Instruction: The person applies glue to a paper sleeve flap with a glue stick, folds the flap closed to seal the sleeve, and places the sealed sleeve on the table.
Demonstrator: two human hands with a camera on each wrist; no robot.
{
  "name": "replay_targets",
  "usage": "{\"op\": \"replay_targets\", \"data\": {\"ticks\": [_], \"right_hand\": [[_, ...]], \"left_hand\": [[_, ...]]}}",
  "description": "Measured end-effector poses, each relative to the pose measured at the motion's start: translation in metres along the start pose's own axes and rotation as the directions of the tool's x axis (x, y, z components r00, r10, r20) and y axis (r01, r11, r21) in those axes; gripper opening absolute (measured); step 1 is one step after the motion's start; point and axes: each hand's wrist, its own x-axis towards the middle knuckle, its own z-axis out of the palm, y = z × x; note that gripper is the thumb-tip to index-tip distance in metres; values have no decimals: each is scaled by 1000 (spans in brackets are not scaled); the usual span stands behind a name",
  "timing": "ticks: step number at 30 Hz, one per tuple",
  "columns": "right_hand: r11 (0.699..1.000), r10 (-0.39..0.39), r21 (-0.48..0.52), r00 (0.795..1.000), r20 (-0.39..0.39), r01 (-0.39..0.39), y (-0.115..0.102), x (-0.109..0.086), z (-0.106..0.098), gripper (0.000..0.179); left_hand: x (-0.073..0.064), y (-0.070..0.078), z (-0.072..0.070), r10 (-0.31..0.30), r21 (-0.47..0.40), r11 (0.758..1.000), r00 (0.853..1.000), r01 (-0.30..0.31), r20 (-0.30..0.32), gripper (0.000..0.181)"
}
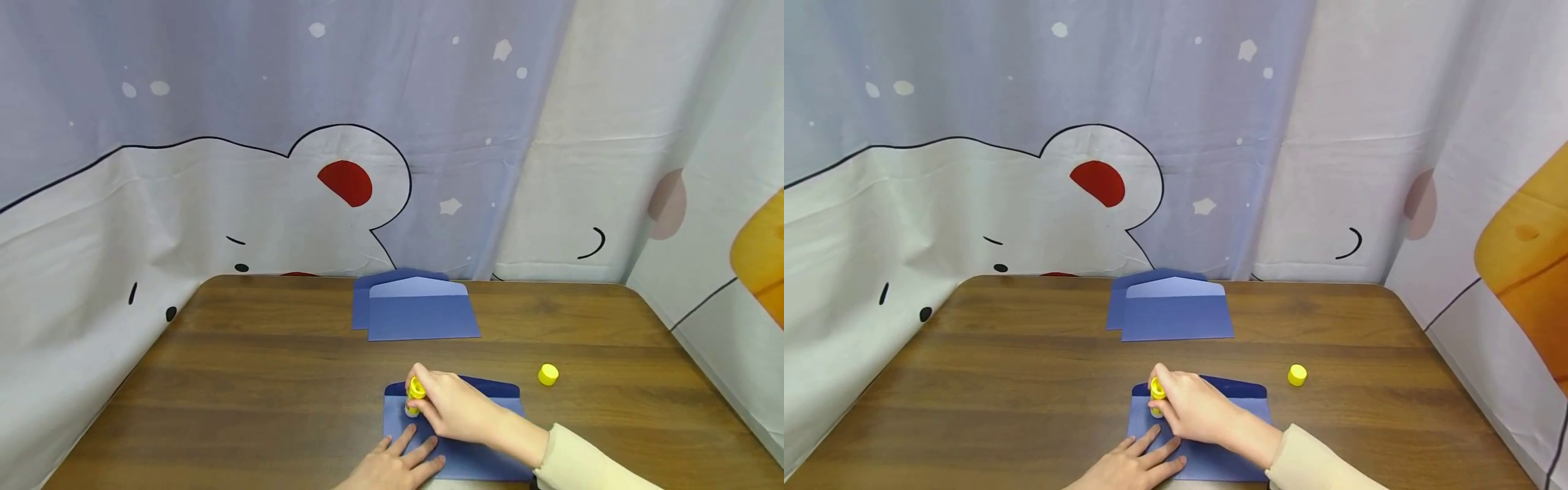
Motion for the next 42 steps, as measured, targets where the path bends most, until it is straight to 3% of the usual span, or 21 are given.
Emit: {"op": "replay_targets", "data": {"ticks": [7,13,26,38,42], "right_hand": [[998,56,5,996,-64,-56,16,-32,-18,19],[998,60,-26,990,-125,-64,22,-49,-24,21],[998,59,-4,995,-82,-59,10,-40,-15,21],[997,65,-31,992,-110,-69,13,-61,-27,21],[997,69,-15,992,-106,-71,14,-58,-23,21]], "left_hand": [[2,0,2,-8,-8,1000,1000,8,11,55],[4,-2,1,-13,-63,998,997,17,71,58],[3,1,0,-26,-23,999,999,27,44,56],[4,0,-3,-24,-90,995,998,30,65,57],[3,1,-3,-23,-76,997,998,28,57,56]]}}
